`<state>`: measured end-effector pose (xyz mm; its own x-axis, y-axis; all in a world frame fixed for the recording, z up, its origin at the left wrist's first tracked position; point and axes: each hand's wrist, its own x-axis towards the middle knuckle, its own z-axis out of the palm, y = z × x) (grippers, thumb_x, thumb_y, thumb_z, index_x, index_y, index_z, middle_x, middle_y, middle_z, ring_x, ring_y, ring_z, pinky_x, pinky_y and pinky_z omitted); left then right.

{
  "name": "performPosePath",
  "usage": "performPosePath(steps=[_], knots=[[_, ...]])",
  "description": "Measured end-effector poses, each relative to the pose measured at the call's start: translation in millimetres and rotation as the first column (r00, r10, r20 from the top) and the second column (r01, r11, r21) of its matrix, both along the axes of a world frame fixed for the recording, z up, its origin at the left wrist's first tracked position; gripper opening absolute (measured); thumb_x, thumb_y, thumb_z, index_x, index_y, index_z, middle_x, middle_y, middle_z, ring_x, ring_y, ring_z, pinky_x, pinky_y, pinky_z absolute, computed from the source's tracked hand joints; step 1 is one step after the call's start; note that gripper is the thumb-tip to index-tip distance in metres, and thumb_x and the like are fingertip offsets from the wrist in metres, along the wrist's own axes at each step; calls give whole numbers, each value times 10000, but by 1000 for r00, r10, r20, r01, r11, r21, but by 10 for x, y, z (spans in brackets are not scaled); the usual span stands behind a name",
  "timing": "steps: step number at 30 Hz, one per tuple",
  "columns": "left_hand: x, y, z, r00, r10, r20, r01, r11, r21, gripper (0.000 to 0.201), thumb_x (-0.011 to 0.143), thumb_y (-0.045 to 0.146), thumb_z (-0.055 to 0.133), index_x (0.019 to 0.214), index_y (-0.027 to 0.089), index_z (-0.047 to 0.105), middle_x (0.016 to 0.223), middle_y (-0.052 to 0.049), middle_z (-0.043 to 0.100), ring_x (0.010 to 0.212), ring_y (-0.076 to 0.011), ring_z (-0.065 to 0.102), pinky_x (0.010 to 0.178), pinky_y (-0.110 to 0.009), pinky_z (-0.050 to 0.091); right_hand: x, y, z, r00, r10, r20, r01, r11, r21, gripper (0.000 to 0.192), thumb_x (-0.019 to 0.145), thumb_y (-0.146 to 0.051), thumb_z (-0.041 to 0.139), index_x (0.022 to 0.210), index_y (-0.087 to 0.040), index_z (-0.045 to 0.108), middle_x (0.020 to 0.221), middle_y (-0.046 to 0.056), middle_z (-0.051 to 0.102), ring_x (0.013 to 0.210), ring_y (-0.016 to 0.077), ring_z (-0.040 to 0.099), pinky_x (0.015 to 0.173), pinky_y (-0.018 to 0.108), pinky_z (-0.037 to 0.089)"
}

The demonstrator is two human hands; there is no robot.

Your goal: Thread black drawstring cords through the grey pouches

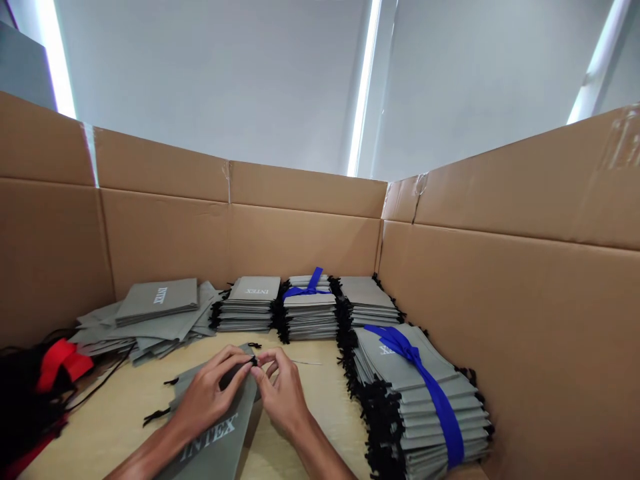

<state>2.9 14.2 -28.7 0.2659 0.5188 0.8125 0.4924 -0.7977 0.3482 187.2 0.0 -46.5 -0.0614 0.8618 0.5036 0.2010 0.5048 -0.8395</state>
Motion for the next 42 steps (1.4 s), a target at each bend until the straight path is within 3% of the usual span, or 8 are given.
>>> performPosePath(steps=[5,10,14,18,24,32,36,42], knots=[[-29,13,-17,991,52,-122,-40,994,102,227,1092,323,562,1065,261,779,987,-66,796,908,-248,783,844,-338,611,40,23,15,990,-85,111,78,995,66,172,944,-298,700,1050,-231,819,1040,58,837,761,193,710,729,305,538],[-13,-5,-33,984,68,-162,-53,994,98,232,1097,313,536,1050,261,756,980,-66,786,897,-252,777,828,-342,602,36,14,3,969,-155,192,132,983,128,192,934,-279,692,1048,-247,843,1029,64,852,702,201,717,737,327,564],[34,-7,-72,981,126,-150,-124,992,23,254,1078,311,511,974,256,737,925,-65,761,808,-254,766,731,-339,598,-36,-5,-13,932,-267,245,235,960,153,137,915,-262,680,970,-246,805,950,45,831,648,190,694,741,319,535],[80,12,-89,995,67,-71,-76,988,-137,234,1028,300,547,923,254,750,909,-60,783,815,-250,791,742,-334,619,-126,19,-33,936,-287,203,293,956,2,86,851,-267,698,916,-233,745,766,-6,743,608,179,638,652,284,470],[83,19,-26,999,27,27,-18,961,-274,261,994,366,599,915,250,819,909,-66,841,846,-263,805,791,-352,637,-162,70,-110,988,-150,-31,146,985,-88,166,896,-362,657,938,-206,691,847,21,741,704,179,637,660,272,488],[91,-27,27,982,51,180,15,938,-346,254,960,446,666,1010,235,798,933,-44,852,764,-228,791,718,-316,641,-144,66,-89,988,-76,-138,65,995,-78,175,936,-377,655,952,-208,694,887,34,746,813,192,678,728,281,520],[65,-72,21,977,51,205,17,949,-316,279,970,485,704,987,238,833,952,-48,869,796,-238,812,744,-323,662,-133,64,-50,973,-33,-227,19,998,-65,185,913,-387,686,937,-203,693,878,45,729,826,200,673,729,283,530],[-37,-17,-30,988,-29,149,60,977,-205,280,1025,440,682,1104,277,895,1142,-53,880,1062,-289,839,990,-431,682,-50,43,55,979,6,-203,-21,997,-73,219,880,-404,715,930,-191,726,903,59,750,812,194,663,692,276,508]])
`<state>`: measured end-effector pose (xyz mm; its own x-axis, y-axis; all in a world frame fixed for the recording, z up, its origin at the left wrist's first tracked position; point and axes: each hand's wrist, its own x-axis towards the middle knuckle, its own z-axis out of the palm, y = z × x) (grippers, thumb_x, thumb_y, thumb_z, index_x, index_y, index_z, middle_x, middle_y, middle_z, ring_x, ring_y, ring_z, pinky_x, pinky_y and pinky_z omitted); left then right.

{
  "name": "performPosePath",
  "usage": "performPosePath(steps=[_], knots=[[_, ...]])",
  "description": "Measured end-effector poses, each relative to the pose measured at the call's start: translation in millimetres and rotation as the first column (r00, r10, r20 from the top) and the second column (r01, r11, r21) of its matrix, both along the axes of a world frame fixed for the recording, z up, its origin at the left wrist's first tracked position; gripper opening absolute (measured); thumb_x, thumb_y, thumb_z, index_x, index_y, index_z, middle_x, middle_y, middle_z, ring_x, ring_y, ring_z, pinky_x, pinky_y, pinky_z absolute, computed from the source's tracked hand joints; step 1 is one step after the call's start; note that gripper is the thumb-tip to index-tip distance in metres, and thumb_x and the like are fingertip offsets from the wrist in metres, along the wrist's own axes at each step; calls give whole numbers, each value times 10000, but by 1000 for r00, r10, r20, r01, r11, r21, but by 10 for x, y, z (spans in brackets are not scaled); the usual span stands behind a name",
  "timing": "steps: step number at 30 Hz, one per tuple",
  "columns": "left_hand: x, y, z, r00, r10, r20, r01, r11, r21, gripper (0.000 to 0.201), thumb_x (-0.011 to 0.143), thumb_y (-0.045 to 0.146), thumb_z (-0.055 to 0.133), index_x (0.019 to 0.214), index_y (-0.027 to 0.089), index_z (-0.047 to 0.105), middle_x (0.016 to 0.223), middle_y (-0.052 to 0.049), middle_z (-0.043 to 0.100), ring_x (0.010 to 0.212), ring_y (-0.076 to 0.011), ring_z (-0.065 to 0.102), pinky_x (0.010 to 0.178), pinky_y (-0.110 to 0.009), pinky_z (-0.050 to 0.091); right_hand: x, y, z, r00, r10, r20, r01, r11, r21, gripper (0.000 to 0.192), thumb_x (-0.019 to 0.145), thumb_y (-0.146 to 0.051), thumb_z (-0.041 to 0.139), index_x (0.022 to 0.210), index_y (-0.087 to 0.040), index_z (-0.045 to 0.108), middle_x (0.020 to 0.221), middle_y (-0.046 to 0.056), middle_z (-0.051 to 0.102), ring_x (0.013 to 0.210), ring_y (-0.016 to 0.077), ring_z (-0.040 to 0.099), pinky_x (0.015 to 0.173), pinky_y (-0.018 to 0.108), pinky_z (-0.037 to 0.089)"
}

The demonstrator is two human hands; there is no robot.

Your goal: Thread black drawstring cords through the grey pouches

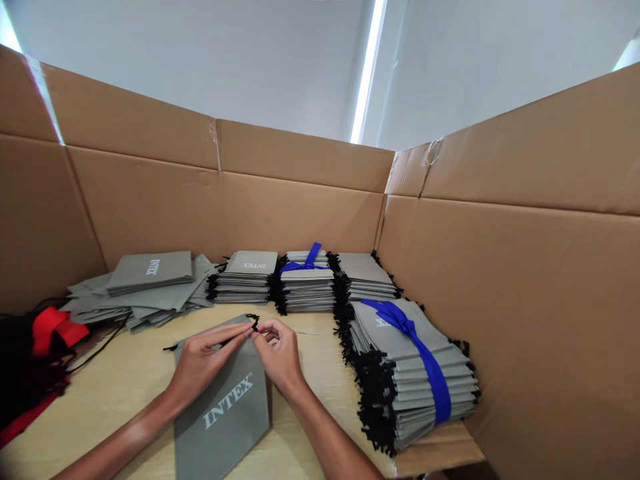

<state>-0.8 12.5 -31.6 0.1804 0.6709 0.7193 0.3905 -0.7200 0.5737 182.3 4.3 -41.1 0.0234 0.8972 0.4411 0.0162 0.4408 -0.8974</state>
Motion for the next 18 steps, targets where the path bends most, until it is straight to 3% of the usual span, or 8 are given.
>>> performPosePath(steps=[4,6,13,16,18], knots=[[-50,59,18,987,-72,-142,89,990,113,305,1087,353,598,1195,266,869,1144,-67,871,1014,-240,838,924,-346,687,77,-37,98,990,-19,141,19,1000,5,182,866,-324,698,951,-190,789,836,24,753,712,156,615,617,250,443],[-62,61,41,975,-54,-216,101,972,214,307,1110,304,565,1228,239,841,1130,-83,858,1004,-222,829,925,-321,674,97,-47,130,979,-47,200,38,998,46,170,851,-290,698,946,-198,804,801,8,754,683,149,613,618,251,449],[-54,-3,119,896,241,-373,13,826,564,228,1134,205,521,1272,179,700,1121,-109,815,1012,-222,811,921,-308,652,12,-74,125,950,-228,213,171,951,259,114,867,-279,714,911,-220,801,826,13,809,591,142,641,594,264,509],[-25,-21,149,885,309,-349,-10,762,648,202,1117,172,545,1277,169,669,1092,-108,818,998,-223,812,896,-291,641,-33,-98,126,923,-340,180,257,893,370,85,887,-256,723,895,-232,804,827,15,826,562,140,648,576,267,527],[-3,-34,174,893,309,-326,-19,751,660,200,1101,156,569,1275,172,666,1082,-103,820,1000,-224,813,902,-287,634,-36,-112,141,907,-389,163,278,843,461,92,907,-229,716,908,-242,807,878,22,847,569,142,665,591,274,555]])
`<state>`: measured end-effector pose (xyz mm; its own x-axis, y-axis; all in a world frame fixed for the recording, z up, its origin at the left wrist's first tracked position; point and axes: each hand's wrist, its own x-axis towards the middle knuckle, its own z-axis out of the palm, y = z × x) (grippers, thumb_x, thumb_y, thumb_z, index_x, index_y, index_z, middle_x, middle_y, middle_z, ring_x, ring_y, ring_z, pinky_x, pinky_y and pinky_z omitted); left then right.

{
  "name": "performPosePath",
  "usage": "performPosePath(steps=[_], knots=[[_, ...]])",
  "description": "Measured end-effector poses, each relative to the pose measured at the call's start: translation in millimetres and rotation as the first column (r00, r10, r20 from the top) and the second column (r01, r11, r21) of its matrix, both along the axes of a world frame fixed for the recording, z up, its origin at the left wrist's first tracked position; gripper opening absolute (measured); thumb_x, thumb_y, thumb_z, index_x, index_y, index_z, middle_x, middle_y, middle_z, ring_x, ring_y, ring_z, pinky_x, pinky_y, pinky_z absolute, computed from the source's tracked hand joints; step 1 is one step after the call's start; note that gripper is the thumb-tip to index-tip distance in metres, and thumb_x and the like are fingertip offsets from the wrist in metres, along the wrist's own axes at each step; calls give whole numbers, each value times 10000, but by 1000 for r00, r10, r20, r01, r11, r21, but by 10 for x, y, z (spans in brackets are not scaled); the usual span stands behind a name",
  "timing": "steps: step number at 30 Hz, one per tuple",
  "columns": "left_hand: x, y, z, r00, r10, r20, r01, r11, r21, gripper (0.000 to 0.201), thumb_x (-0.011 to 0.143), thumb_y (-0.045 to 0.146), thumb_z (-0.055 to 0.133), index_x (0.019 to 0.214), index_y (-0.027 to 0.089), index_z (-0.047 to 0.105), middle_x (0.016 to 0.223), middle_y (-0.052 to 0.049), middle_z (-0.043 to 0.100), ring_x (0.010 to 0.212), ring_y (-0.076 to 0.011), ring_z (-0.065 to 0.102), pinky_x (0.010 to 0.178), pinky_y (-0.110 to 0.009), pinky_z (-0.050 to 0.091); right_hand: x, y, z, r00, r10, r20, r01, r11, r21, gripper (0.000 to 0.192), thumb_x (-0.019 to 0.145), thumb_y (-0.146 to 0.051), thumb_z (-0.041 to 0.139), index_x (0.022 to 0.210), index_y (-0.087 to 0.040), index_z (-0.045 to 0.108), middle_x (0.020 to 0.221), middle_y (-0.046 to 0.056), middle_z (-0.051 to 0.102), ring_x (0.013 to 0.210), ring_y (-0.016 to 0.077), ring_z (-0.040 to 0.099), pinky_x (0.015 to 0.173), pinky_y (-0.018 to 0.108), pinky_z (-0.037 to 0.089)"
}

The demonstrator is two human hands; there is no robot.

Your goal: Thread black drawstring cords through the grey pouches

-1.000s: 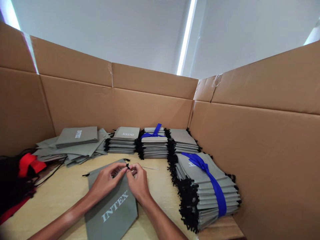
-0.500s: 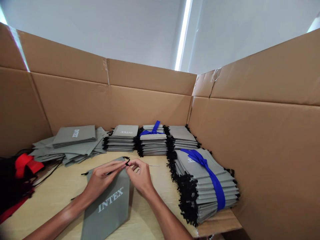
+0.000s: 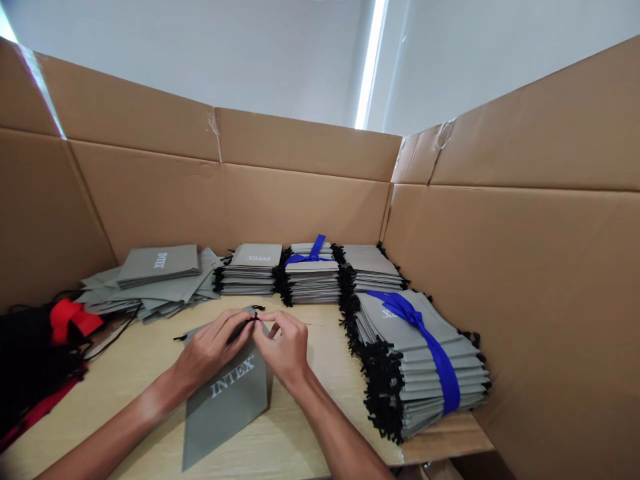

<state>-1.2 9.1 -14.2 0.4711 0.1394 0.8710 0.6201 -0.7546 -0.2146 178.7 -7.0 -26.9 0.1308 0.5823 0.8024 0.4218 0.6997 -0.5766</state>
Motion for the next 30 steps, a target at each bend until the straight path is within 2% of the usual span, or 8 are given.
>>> performPosePath(steps=[3,6,10,15,19,23,30], knots=[[16,-10,43,998,-38,48,40,998,-40,184,1101,166,568,1254,193,666,1062,-85,817,990,-212,810,881,-270,631,43,-4,32,997,-15,72,4,989,150,121,950,-197,705,942,-252,812,944,31,864,641,162,734,644,292,602],[-5,6,76,990,-120,73,129,982,-138,162,1105,188,565,1228,200,670,1050,-74,806,955,-193,803,854,-256,632,120,14,52,987,-13,162,-31,963,269,143,982,-163,707,993,-250,820,972,37,870,775,191,810,732,305,637],[-65,49,72,974,-206,97,225,935,-274,169,1090,186,576,1217,207,686,1072,-76,805,964,-196,798,865,-276,636,227,35,70,957,10,289,-101,948,303,175,998,-127,697,1051,-236,825,1010,51,871,909,211,838,836,310,640],[-87,57,34,966,-228,125,259,885,-387,124,1083,196,583,1124,219,697,1029,-58,802,933,-194,795,825,-275,623,316,14,104,904,46,426,-116,983,141,157,987,-150,674,1009,-231,807,960,51,851,844,210,799,797,305,597],[-68,39,15,962,-228,152,272,865,-421,93,1080,202,601,1082,216,693,990,-41,789,908,-182,786,815,-263,609,318,8,112,931,145,336,-125,989,-80,127,903,-174,683,946,-233,787,885,30,809,750,187,730,743,291,554],[-45,41,-18,958,-215,189,282,829,-483,87,1063,205,613,1079,223,697,994,-30,783,882,-173,769,793,-255,606,283,21,120,959,238,156,-184,937,-298,108,822,-197,683,891,-231,760,829,-1,768,704,165,674,702,272,524],[-9,76,-49,961,-193,198,272,795,-543,109,1070,237,591,1115,231,690,1017,-34,770,901,-186,763,790,-276,604,253,30,119,960,278,-35,-265,857,-442,138,786,-231,685,900,-217,760,828,-5,737,723,160,643,701,268,507]])
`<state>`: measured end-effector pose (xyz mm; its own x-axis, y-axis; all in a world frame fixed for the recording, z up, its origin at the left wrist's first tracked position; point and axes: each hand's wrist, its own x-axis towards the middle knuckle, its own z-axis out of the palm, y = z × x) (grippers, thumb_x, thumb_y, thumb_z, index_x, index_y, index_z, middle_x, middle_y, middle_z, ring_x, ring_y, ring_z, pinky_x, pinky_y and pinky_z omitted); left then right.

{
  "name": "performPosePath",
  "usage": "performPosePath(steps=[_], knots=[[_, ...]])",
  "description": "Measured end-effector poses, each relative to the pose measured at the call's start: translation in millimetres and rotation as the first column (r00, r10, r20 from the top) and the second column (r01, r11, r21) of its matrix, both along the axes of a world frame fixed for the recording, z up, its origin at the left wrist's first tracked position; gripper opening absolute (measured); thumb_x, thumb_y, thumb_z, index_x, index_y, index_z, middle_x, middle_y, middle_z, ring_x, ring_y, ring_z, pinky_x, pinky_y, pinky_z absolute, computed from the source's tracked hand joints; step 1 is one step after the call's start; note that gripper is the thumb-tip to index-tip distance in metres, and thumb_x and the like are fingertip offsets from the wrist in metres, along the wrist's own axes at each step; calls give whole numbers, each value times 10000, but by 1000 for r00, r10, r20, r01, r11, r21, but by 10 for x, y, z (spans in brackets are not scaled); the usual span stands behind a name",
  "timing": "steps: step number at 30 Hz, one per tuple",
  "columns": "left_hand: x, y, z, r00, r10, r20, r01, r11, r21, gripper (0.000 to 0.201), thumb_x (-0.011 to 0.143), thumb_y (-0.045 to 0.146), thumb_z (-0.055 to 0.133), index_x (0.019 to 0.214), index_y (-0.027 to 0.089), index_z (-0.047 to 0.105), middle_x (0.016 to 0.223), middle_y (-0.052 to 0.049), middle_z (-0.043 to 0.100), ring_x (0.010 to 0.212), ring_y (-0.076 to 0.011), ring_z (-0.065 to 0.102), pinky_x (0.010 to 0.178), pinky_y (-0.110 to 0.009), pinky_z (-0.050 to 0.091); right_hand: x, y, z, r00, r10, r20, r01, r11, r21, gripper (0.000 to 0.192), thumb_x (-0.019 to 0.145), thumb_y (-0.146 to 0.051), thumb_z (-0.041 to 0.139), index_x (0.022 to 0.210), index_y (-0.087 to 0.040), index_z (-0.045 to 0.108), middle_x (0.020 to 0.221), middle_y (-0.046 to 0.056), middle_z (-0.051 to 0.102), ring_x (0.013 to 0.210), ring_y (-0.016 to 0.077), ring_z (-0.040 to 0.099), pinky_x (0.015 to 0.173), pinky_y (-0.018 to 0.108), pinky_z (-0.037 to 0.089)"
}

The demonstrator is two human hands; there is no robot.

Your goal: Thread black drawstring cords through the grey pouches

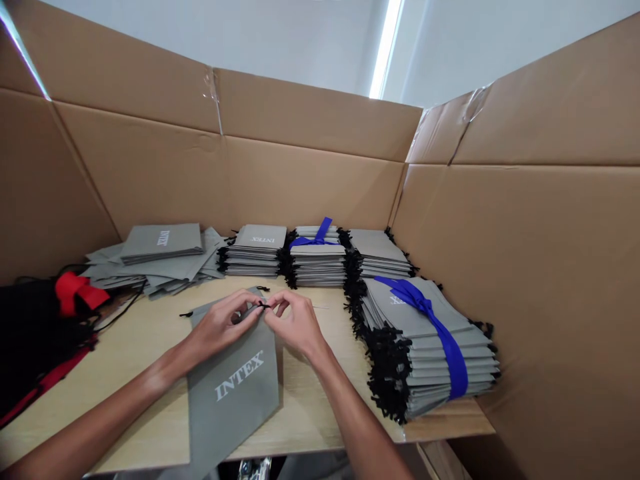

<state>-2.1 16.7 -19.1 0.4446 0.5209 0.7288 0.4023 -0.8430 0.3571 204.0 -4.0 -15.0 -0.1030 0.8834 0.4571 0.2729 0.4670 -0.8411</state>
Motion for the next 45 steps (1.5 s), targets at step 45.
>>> performPosePath(steps=[45], knots=[[10,-65,89,989,107,101,-87,979,-182,214,1020,394,647,1047,209,752,967,-48,795,738,-178,707,603,-263,543,22,-6,22,999,-49,-6,49,999,8,163,865,-333,779,972,-238,855,992,50,841,783,192,704,727,302,584]])
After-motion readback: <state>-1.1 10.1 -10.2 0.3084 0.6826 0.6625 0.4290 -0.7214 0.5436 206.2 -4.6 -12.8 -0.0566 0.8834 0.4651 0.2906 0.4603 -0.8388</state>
